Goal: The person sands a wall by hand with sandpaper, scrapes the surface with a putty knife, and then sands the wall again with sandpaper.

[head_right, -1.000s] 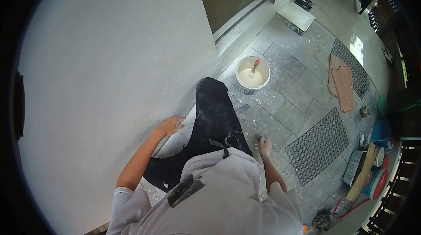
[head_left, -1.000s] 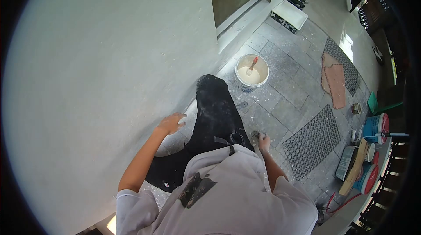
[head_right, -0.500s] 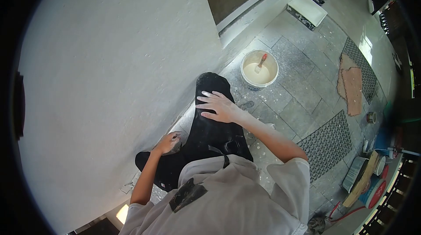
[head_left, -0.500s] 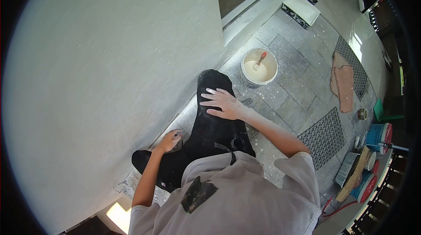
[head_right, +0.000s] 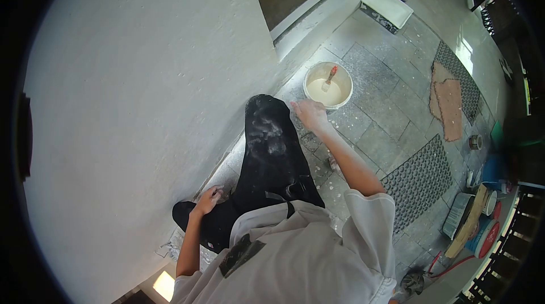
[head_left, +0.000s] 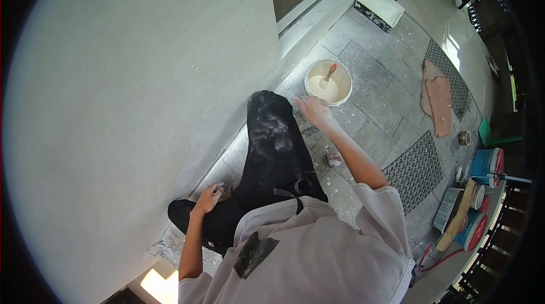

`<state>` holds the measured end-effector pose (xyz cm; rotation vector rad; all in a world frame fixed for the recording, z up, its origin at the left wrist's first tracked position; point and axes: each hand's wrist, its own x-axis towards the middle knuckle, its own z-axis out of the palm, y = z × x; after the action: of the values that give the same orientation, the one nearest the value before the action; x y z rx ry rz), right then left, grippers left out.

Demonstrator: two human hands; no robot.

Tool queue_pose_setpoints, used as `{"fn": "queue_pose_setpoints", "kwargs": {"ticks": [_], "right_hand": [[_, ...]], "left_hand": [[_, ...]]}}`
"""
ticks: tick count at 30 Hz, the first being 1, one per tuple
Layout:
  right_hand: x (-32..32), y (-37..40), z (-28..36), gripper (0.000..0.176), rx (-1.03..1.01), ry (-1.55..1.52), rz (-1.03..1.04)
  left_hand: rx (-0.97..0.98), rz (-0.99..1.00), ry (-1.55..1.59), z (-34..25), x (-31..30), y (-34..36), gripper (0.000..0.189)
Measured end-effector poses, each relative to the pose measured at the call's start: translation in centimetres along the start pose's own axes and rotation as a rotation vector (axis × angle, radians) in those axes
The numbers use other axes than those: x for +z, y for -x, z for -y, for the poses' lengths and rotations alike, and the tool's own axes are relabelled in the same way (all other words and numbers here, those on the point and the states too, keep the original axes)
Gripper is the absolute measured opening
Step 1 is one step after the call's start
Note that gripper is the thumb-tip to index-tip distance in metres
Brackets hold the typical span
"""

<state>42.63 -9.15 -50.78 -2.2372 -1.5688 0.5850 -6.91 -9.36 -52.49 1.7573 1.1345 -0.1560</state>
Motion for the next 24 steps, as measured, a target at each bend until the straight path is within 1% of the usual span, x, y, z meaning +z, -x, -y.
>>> {"fn": "queue_pose_setpoints", "kwargs": {"ticks": [1, 2, 3, 5, 6, 9, 10, 12, 13, 14, 15, 17, 18, 19, 20, 23, 24], "right_hand": [[-1.5, 0.2, -1.1, 0.039, 0.092, -0.045, -0.056], [-2.2, 1.0, -1.3, 0.036, 0.114, -0.173, -0.312], [-2.9, 2.0, -1.3, 0.033, 0.133, -0.298, -0.560], [-2.5, 1.8, -3.5, 0.032, 0.266, -0.027, -0.896], [-2.6, 1.7, -4.6, 0.032, 0.328, 0.117, -1.071], [-3.3, 1.0, -6.8, 0.037, 0.199, 0.105, -0.799], [-2.7, 0.5, -7.1, 0.040, 0.290, -0.038, -0.698], [-1.9, -3.2, -6.8, 0.045, 0.407, -0.329, -0.511], [0.3, -5.8, -9.2, 0.056, 0.540, -0.311, -0.396], [6.1, -10.3, -14.8, 0.052, 0.730, -0.474, -0.394], [9.0, -12.9, -17.9, 0.054, 0.789, -0.537, -0.381], [8.8, -14.1, -16.9, 0.053, 0.764, -0.421, -0.463], [8.6, -14.4, -16.5, 0.053, 0.757, -0.376, -0.472], [8.3, -14.5, -16.1, 0.053, 0.752, -0.337, -0.452], [6.6, -13.9, -15.0, 0.059, 0.739, -0.292, -0.288], [4.2, -12.8, -12.4, 0.059, 0.715, -0.333, -0.292], [2.3, -11.6, -9.7, 0.050, 0.786, -0.388, -0.424]], "left_hand": [[-0.009, -0.009, -0.012, 0.3, -0.3, -0.3, 0.035], [-0.046, -0.014, 0.000, 0.7, -0.3, -0.6, 0.034], [-0.035, -0.035, 0.012, 0.5, -0.6, -0.8, 0.034], [-0.021, -0.068, 0.052, 0.2, -0.2, -0.6, 0.034], [0.041, -0.063, -0.003, 1.4, 0.2, -1.0, 0.034], [-0.027, -0.031, 0.103, 1.1, 0.8, -1.0, 0.034], [0.000, -0.052, 0.046, 1.7, 0.9, -1.0, 0.034], [-0.024, -0.068, 0.126, 1.9, 1.5, -1.0, 0.034], [-0.021, -0.061, 0.074, 1.0, 1.5, -0.5, 0.034], [-0.051, -0.042, 0.042, 0.6, 1.5, -0.3, 0.036], [0.030, -0.046, -0.037, 3.0, 2.1, -0.8, 0.038], [-0.080, -0.068, 0.092, 2.1, 2.0, -0.2, 0.040], [-0.043, -0.106, 0.108, 2.5, 1.9, 0.0, 0.040], [-0.060, -0.123, 0.178, 0.8, 1.1, 0.9, 0.038], [-0.056, -0.150, 0.165, 1.1, 1.0, 1.0, 0.038], [-0.051, -0.196, 0.155, 1.9, 0.8, 1.6, 0.035], [-0.053, -0.205, 0.157, 2.3, 0.9, 1.7, 0.034]]}}
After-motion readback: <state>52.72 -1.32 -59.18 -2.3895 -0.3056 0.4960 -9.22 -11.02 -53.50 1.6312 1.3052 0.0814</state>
